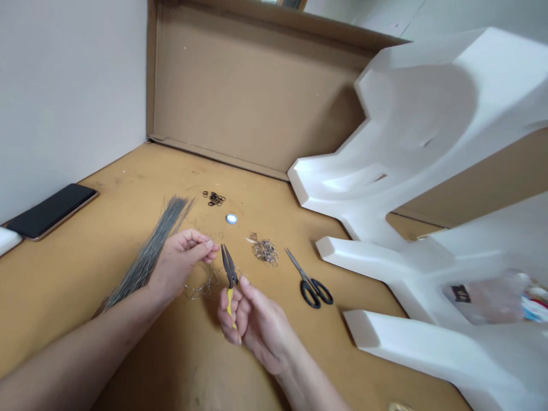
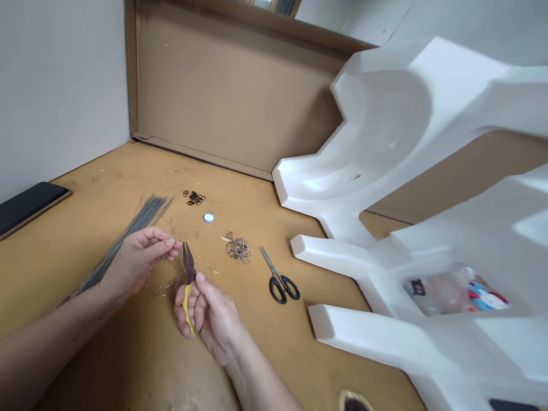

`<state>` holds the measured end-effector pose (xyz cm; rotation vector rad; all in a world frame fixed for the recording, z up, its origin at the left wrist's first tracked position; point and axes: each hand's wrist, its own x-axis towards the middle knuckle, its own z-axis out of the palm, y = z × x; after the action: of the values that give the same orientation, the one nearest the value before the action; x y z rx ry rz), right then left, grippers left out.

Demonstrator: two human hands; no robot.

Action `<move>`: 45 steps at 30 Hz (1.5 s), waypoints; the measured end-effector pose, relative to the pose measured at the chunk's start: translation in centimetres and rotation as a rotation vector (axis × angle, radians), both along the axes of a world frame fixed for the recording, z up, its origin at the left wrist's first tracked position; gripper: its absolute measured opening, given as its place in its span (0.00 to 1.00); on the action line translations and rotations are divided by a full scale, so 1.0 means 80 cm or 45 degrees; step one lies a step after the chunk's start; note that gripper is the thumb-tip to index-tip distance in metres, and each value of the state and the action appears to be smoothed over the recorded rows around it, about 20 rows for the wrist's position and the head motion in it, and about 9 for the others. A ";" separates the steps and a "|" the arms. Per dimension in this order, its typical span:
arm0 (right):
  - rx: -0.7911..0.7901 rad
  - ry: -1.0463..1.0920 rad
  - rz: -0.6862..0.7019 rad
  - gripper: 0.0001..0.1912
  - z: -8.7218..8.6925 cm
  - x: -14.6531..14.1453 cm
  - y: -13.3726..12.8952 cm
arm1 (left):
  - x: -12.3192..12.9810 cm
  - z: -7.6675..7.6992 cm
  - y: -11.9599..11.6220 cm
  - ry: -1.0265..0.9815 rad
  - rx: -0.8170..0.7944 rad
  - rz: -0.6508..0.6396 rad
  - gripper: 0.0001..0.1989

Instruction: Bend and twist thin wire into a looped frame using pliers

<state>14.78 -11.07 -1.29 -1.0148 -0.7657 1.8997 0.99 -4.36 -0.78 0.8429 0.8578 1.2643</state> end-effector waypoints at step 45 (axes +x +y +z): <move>0.200 -0.387 -0.085 0.26 0.007 -0.002 -0.002 | -0.007 0.005 0.001 0.146 0.067 -0.051 0.05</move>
<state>14.64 -11.23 -0.69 -1.2282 -1.0244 1.6199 0.39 -4.26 -0.41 0.9775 0.8980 1.2171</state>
